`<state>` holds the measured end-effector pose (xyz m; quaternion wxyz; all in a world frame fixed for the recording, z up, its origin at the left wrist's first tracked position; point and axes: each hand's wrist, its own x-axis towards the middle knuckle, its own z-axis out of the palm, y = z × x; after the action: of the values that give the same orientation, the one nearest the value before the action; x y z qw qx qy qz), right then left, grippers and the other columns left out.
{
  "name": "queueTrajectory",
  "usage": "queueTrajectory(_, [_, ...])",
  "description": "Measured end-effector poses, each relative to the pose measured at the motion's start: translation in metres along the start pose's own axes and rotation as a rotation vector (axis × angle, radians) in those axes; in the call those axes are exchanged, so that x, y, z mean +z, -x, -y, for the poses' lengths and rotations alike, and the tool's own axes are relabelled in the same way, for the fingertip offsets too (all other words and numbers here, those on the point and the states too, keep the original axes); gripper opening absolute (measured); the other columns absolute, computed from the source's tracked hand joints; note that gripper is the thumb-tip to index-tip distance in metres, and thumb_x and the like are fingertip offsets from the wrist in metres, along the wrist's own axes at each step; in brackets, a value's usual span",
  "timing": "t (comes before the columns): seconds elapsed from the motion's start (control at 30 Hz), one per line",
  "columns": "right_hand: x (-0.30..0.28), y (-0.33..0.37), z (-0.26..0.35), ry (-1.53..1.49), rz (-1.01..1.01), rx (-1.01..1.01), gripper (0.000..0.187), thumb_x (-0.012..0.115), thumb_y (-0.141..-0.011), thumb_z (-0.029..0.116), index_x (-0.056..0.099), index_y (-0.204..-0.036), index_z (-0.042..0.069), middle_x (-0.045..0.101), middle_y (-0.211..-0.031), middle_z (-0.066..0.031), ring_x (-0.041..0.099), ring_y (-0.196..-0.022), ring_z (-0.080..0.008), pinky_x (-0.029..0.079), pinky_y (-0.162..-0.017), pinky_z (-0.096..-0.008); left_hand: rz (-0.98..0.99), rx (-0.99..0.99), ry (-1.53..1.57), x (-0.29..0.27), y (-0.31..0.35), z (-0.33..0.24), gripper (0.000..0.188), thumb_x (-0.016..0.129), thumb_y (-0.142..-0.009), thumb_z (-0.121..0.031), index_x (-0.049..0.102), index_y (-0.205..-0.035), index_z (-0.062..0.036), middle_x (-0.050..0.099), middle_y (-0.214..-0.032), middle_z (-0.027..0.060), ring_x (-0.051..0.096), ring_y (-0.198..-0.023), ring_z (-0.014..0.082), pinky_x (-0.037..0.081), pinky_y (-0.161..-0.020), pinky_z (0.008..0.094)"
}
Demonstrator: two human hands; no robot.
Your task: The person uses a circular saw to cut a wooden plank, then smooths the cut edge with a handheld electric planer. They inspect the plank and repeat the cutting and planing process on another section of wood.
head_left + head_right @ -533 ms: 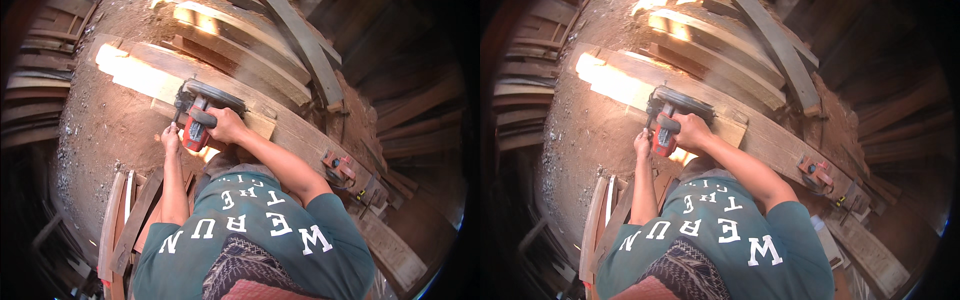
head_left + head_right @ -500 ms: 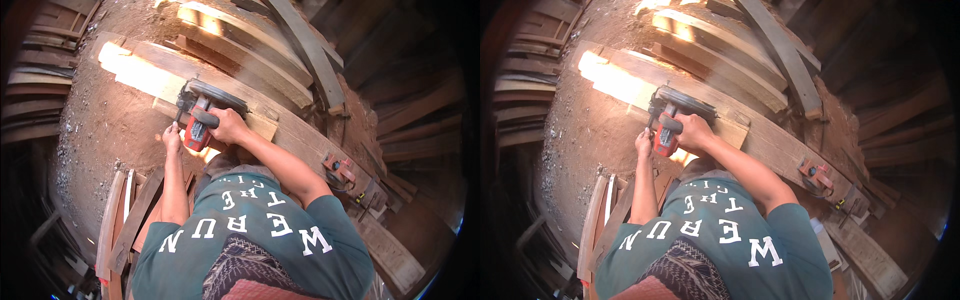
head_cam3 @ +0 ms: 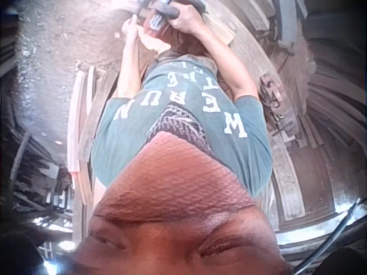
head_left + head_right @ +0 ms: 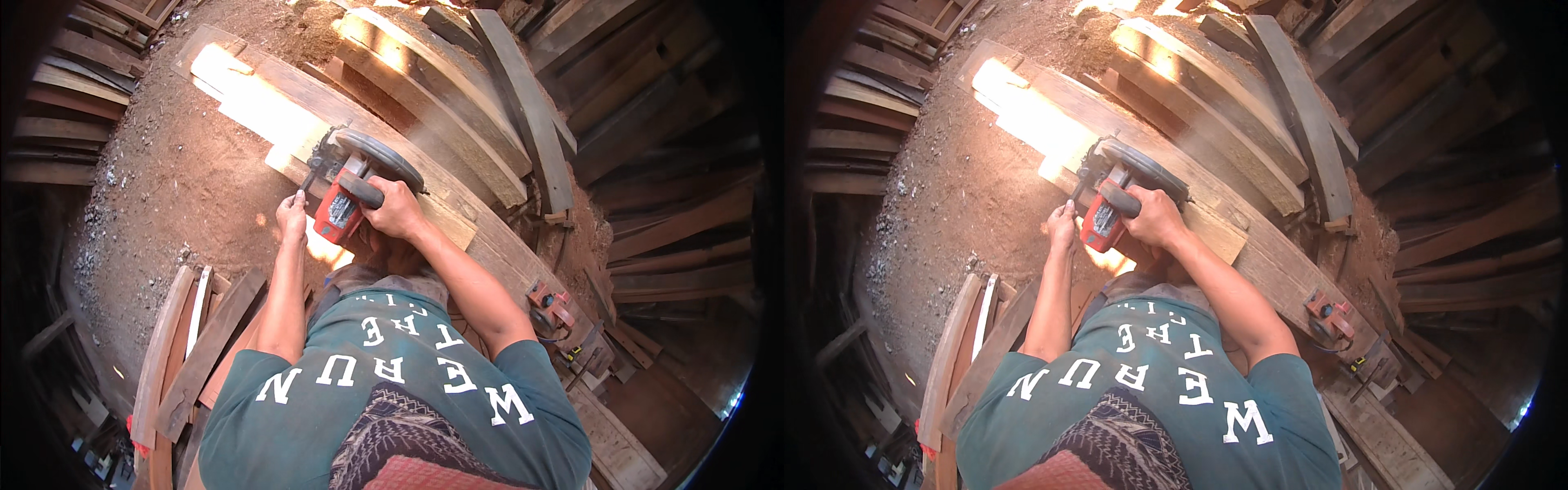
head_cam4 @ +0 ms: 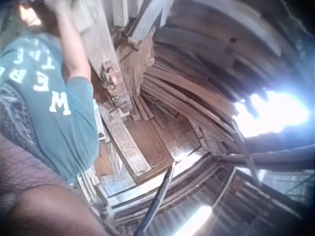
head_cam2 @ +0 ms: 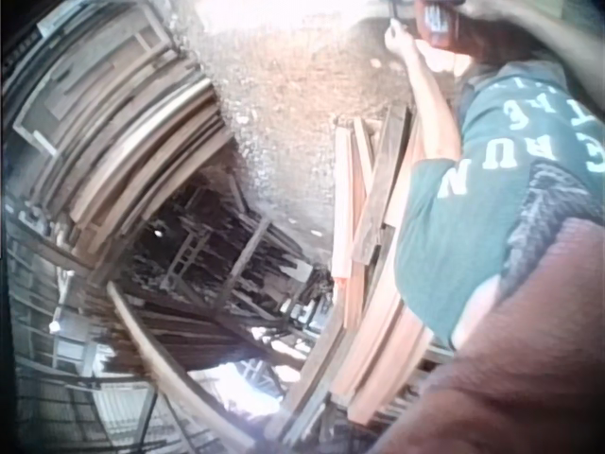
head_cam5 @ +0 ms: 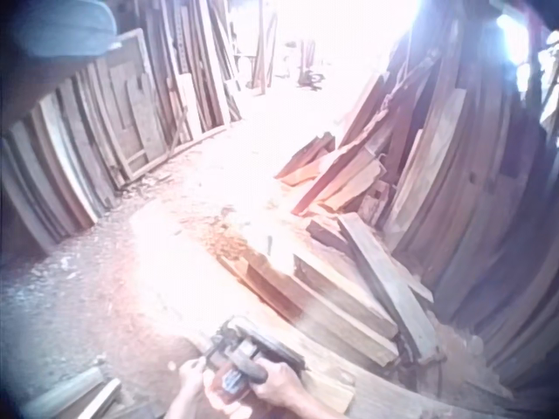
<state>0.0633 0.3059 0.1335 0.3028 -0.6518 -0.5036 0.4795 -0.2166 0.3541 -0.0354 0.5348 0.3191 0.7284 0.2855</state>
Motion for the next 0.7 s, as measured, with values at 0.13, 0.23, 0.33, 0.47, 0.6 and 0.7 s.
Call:
queueTrajectory(0.13, [-0.001, -0.01, 0.002, 0.01, -0.024, -0.02, 0.03, 0.074, -0.084, 0.015, 0.076, -0.113, 0.008, 0.076, -0.091, -0.0248, 0.075, -0.09, -0.0427, 0.059, -0.08, -0.0471, 0.002, -0.003, 0.023, 0.005, -0.007, -0.012, 0.029, 0.073, -0.106, -0.028, 0.073, -0.106, 0.0008, 0.07, -0.091, 0.0022, 0.059, -0.083, 0.011, 0.048, -0.08, 0.0298])
queueTrajectory(0.23, [0.005, -0.017, 0.0, 0.047, -0.016, -0.069, 0.028, 0.076, -0.084, 0.015, 0.075, -0.11, 0.006, 0.075, -0.097, -0.0249, 0.074, -0.095, -0.0433, 0.059, -0.083, -0.0466, -0.014, 0.034, 0.049, -0.003, -0.023, 0.005, 0.028, 0.071, -0.107, -0.033, 0.068, -0.102, -0.0056, 0.064, -0.081, -0.0022, 0.051, -0.06, 0.0068, 0.041, -0.054, 0.0268])
queueTrajectory(0.33, [0.003, -0.026, -0.003, 0.052, 0.0, -0.053, 0.033, 0.075, -0.081, 0.016, 0.075, -0.113, 0.006, 0.075, -0.1, -0.0252, 0.074, -0.098, -0.0436, 0.059, -0.086, -0.0487, -0.012, 0.033, 0.018, -0.005, -0.025, -0.007, 0.03, 0.071, -0.107, -0.034, 0.067, -0.107, -0.0042, 0.065, -0.085, -0.0004, 0.056, -0.066, 0.0087, 0.045, -0.059, 0.0272])
queueTrajectory(0.47, [0.007, -0.033, -0.006, -0.003, -0.006, -0.083, 0.03, 0.076, -0.082, 0.016, 0.075, -0.11, 0.005, 0.075, -0.098, -0.0262, 0.073, -0.096, -0.0446, 0.059, -0.083, -0.0485, 0.003, -0.02, 0.152, -0.009, -0.033, -0.008, 0.029, 0.071, -0.108, -0.029, 0.071, -0.108, 0.0, 0.069, -0.089, 0.0023, 0.06, -0.077, 0.0106, 0.05, -0.072, 0.0276])
queueTrajectory(0.6, [0.007, -0.039, 0.002, 0.006, 0.001, -0.105, 0.029, 0.078, -0.083, 0.016, 0.075, -0.11, 0.004, 0.074, -0.097, -0.0266, 0.073, -0.096, -0.0455, 0.059, -0.082, -0.0478, -0.017, 0.001, 0.151, -0.014, -0.042, -0.009, 0.028, 0.071, -0.108, -0.03, 0.071, -0.105, -0.0015, 0.068, -0.088, 0.0014, 0.059, -0.075, 0.0103, 0.05, -0.071, 0.0278])
queueTrajectory(0.7, [0.015, -0.048, 0.012, 0.035, 0.017, -0.071, 0.031, 0.078, -0.084, 0.016, 0.075, -0.112, 0.005, 0.075, -0.098, -0.0264, 0.073, -0.097, -0.0452, 0.059, -0.084, -0.0476, -0.038, 0.0, 0.129, -0.024, -0.052, -0.013, 0.029, 0.071, -0.107, -0.031, 0.071, -0.104, -0.0022, 0.068, -0.087, 0.0012, 0.059, -0.075, 0.0101, 0.049, -0.07, 0.0282])
